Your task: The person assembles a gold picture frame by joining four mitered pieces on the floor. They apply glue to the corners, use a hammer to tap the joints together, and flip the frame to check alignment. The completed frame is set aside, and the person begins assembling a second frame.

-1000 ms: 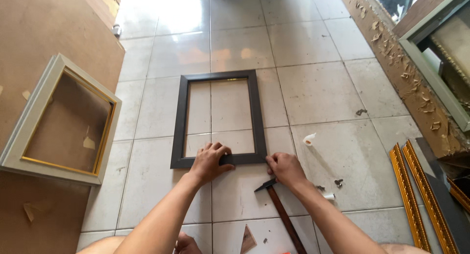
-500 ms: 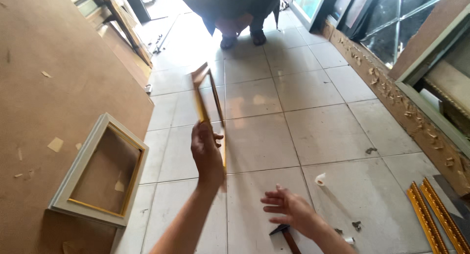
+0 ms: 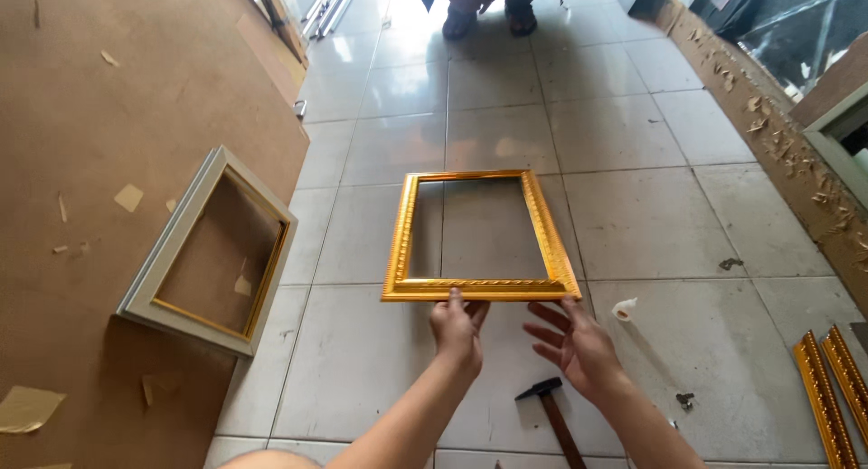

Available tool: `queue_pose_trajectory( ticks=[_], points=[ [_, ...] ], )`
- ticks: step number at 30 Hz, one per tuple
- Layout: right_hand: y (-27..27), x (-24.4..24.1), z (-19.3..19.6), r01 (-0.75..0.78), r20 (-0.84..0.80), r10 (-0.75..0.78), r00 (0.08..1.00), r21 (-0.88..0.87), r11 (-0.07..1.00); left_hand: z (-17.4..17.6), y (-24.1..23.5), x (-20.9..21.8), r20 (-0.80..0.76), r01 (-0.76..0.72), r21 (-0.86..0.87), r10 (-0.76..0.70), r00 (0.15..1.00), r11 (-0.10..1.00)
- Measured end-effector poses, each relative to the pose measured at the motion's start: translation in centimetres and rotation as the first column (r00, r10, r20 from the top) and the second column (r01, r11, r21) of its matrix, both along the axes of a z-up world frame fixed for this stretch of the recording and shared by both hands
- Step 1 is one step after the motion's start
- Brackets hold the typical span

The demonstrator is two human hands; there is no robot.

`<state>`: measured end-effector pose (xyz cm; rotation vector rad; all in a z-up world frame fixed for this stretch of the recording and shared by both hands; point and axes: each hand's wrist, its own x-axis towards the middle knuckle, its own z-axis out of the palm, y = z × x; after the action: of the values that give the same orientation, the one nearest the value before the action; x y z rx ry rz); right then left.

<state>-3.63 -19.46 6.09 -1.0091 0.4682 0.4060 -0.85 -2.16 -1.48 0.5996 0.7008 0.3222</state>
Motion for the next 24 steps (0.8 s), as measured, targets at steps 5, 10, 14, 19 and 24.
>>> queue_pose_trajectory(
  ticks=[5,10,14,19,24],
  points=[
    [-1.0,0.3,-1.5,0.084,-0.055,-0.089,0.995,-0.091,0.992,1.0,-2.7,-1.5,-0.109,0.097,-0.088,-0.106,0.988,0.991],
    [-2.1,0.4,-5.3,0.161,-0.106,-0.172,0.979,-0.102,0.982,1.4,-3.5,-4.4,-0.277,0.319,-0.119,-0.34,0.899,0.94],
    [-1.7,0.1,-4.7,0.178,-0.136,-0.201,0.97,-0.162,0.97,3.9,-2.2,-6.2,-0.419,0.194,-0.019,-0.184,0.889,0.981],
    [-2.9,1.2,-8.1,0.24,-0.094,-0.257,0.962,-0.165,0.957,-0.3,4.7,-3.5,-0.629,-0.051,0.397,0.312,0.712,0.916],
    [-3.7,1.8,-9.7,0.255,-0.03,-0.27,0.963,-0.241,0.937,-5.3,14.0,0.7,-0.403,0.438,0.082,-0.372,0.836,0.895]
  ],
)
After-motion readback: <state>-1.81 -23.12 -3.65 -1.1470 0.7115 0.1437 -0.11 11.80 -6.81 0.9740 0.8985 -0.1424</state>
